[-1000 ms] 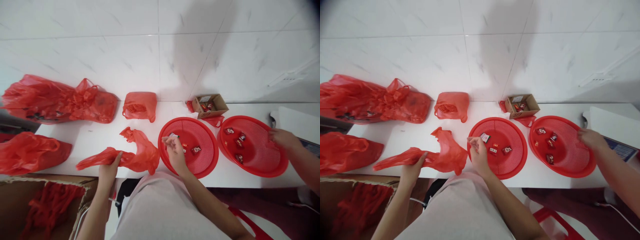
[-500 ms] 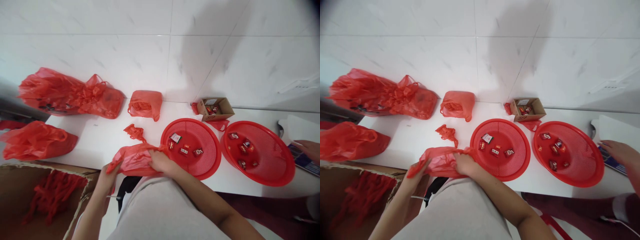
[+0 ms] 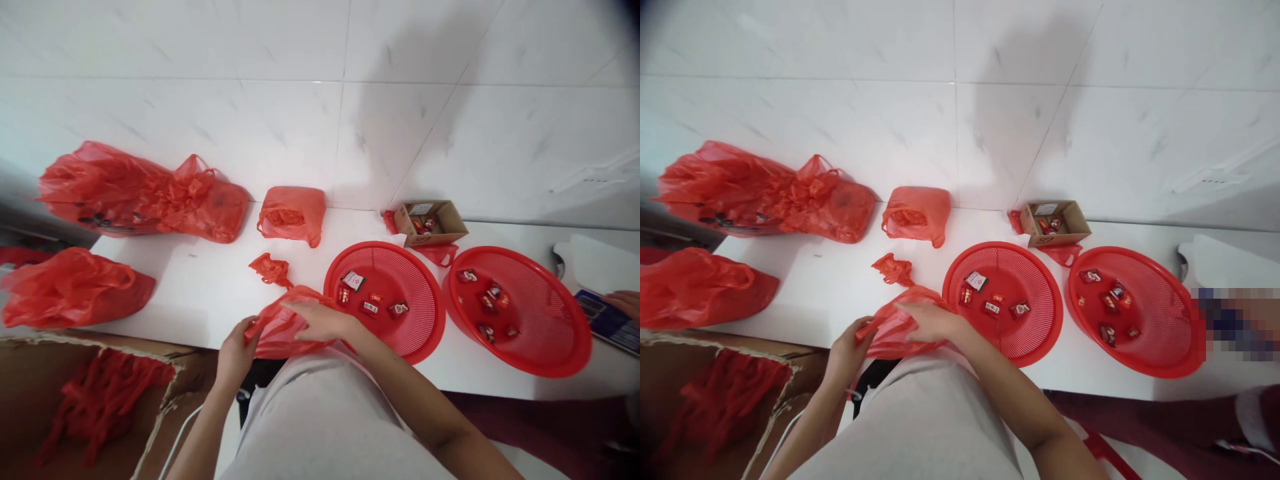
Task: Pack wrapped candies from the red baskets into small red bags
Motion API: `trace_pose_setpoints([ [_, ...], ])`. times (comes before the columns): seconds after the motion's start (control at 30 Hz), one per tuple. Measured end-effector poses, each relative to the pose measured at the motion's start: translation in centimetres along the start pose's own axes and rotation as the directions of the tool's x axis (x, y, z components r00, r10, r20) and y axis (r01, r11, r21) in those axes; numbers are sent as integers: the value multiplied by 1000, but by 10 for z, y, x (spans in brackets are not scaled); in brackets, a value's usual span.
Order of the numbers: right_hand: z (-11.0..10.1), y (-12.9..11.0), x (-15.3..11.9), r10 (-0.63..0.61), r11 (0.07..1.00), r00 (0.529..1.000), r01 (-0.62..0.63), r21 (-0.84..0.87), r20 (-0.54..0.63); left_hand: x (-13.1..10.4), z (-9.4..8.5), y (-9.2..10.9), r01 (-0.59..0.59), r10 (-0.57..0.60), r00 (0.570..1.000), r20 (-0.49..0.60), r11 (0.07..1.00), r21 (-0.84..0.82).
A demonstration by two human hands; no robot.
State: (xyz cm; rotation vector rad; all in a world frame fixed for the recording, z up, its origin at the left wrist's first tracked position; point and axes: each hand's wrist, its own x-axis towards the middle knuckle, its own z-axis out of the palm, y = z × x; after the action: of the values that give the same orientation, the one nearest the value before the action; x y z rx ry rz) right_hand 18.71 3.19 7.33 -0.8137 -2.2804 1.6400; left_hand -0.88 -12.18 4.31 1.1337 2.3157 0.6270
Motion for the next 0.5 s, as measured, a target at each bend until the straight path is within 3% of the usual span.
trace_pose_setpoints([
  [0.07, -23, 11, 2, -84, 991, 996, 82, 104, 12, 8, 4, 0, 106, -75, 990, 121, 958, -267],
  [0.1, -37, 21, 3, -62, 993, 997, 66, 96, -41, 11, 4, 0, 193, -134, 977, 167, 889, -415],
  [0.13, -51, 35, 5, 5, 999, 986, 4, 54, -169, 14, 3, 0, 282, -200, 958, 205, 785, -551],
  [0.2, -74, 68, 8, 200, 934, 877, -305, -184, -438, 18, -4, 2, 423, -333, 900, 280, 520, -742],
  [0.23, -80, 86, 8, 256, 888, 844, -398, -230, -472, 18, -8, 5, 462, -380, 869, 317, 395, -794],
  [0.3, -80, 116, 8, 332, 810, 820, -501, -304, -466, 18, -19, 12, 491, -422, 825, 376, 206, -847],
  [0.37, -67, 136, 5, 378, 771, 831, -526, -358, -407, 17, -28, 18, 492, -422, 807, 413, 95, -865],
  [0.5, -35, 148, -2, 401, 710, 844, -533, -460, -357, 20, -39, 22, 481, -433, 800, 415, 49, -875],
])
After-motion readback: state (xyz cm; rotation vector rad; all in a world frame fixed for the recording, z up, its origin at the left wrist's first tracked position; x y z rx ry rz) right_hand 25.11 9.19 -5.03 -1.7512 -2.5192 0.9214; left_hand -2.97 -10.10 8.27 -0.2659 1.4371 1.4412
